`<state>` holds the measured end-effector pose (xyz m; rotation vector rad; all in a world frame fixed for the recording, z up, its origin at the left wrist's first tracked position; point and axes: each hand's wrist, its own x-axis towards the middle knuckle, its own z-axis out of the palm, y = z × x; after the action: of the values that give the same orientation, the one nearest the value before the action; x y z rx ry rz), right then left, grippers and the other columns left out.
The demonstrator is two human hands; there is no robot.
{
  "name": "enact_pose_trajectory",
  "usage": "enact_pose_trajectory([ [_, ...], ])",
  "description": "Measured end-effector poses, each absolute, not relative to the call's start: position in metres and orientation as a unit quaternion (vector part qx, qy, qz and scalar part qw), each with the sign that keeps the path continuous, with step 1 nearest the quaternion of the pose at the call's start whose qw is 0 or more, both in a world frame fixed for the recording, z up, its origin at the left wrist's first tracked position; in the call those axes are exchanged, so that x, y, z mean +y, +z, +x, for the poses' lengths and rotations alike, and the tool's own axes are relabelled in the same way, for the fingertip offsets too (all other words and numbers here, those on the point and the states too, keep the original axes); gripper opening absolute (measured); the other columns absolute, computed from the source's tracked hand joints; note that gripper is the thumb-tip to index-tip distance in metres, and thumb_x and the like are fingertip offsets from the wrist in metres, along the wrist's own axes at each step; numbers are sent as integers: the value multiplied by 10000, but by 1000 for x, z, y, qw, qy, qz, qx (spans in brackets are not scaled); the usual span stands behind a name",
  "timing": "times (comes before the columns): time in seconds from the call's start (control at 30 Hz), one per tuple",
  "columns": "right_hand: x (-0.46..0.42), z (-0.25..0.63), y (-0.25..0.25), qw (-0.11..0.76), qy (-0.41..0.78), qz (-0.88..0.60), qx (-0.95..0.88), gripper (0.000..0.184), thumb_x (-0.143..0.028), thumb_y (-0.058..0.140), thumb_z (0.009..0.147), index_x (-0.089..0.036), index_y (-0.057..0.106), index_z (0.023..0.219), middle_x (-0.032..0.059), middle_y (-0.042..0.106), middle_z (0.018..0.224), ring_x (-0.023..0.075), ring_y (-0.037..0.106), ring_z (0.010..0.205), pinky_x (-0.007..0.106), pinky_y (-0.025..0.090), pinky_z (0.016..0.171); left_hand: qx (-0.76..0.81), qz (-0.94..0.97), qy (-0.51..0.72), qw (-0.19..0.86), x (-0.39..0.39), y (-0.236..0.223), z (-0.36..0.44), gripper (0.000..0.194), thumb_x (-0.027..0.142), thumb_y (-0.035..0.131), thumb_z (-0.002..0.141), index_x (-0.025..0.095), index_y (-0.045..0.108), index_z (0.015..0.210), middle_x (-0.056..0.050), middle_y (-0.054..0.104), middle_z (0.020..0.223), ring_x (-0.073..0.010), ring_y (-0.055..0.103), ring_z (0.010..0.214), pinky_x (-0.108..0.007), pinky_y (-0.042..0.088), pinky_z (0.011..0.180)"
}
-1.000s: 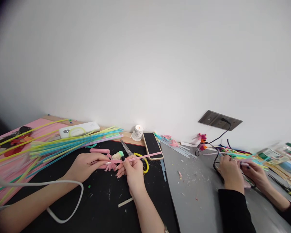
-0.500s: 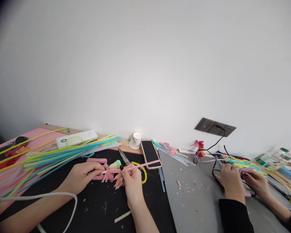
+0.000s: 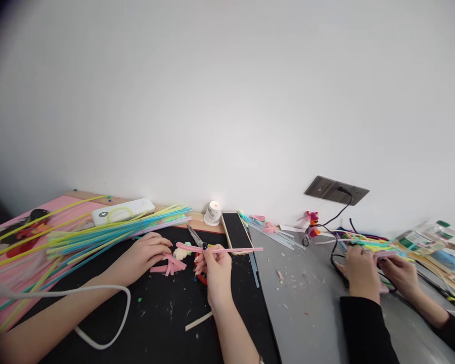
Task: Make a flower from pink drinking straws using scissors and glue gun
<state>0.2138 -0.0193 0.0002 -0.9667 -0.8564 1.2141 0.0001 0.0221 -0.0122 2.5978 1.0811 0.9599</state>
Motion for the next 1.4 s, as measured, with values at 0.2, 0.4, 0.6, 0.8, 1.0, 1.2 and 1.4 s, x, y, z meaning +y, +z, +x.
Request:
enact_pose_trajectory([
  [0.2,-21,212,0,618,541,-424,-382,272,-308,702,770,-195,506,619,-23,571,527,62,396,354,182,272,343,364,849,378,55,14,-12,-2,299,216,452,933,224,750,915,-52,771,958,-195,704,899,-305,559,797],
  [0.4,-21,210,-1,612,542,-434,-379,271,-273,746,724,-179,524,601,-85,397,473,35,283,370,162,198,345,326,841,432,27,4,-11,7,286,228,456,941,208,740,911,-27,774,866,-180,714,903,-286,555,852],
  [0.6,-22,208,1,602,556,-442,-364,225,-297,788,681,-164,609,650,37,641,747,96,556,529,181,450,407,332,821,463,34,-1,-6,12,268,209,496,919,190,700,745,-11,760,742,-153,725,770,-233,567,747],
  [0.8,-23,206,3,608,578,-415,-352,307,-335,826,649,-169,568,649,14,658,636,117,624,529,191,529,467,340,815,459,94,-2,-9,12,238,212,521,883,200,672,700,-17,763,762,-156,724,745,-235,559,692],
  [1.0,-23,205,4,631,568,-401,-345,336,-332,833,653,-179,534,653,-5,665,608,110,639,515,188,551,509,406,731,442,325,-7,-4,16,143,234,640,781,198,623,918,-24,765,841,-193,734,816,-292,590,759],
  [1.2,-23,206,-2,623,545,-411,-381,280,-325,792,711,-177,555,687,11,687,661,122,662,553,207,563,538,410,681,457,398,-6,-6,21,140,249,633,778,170,697,874,-43,757,809,-193,726,734,-278,605,684],
  [1.4,-22,207,-3,623,540,-418,-381,262,-343,769,737,-167,578,775,23,702,687,143,683,579,230,574,572,418,635,478,439,-5,-7,24,122,251,653,756,176,747,770,-54,775,858,-215,729,800,-301,618,707],
])
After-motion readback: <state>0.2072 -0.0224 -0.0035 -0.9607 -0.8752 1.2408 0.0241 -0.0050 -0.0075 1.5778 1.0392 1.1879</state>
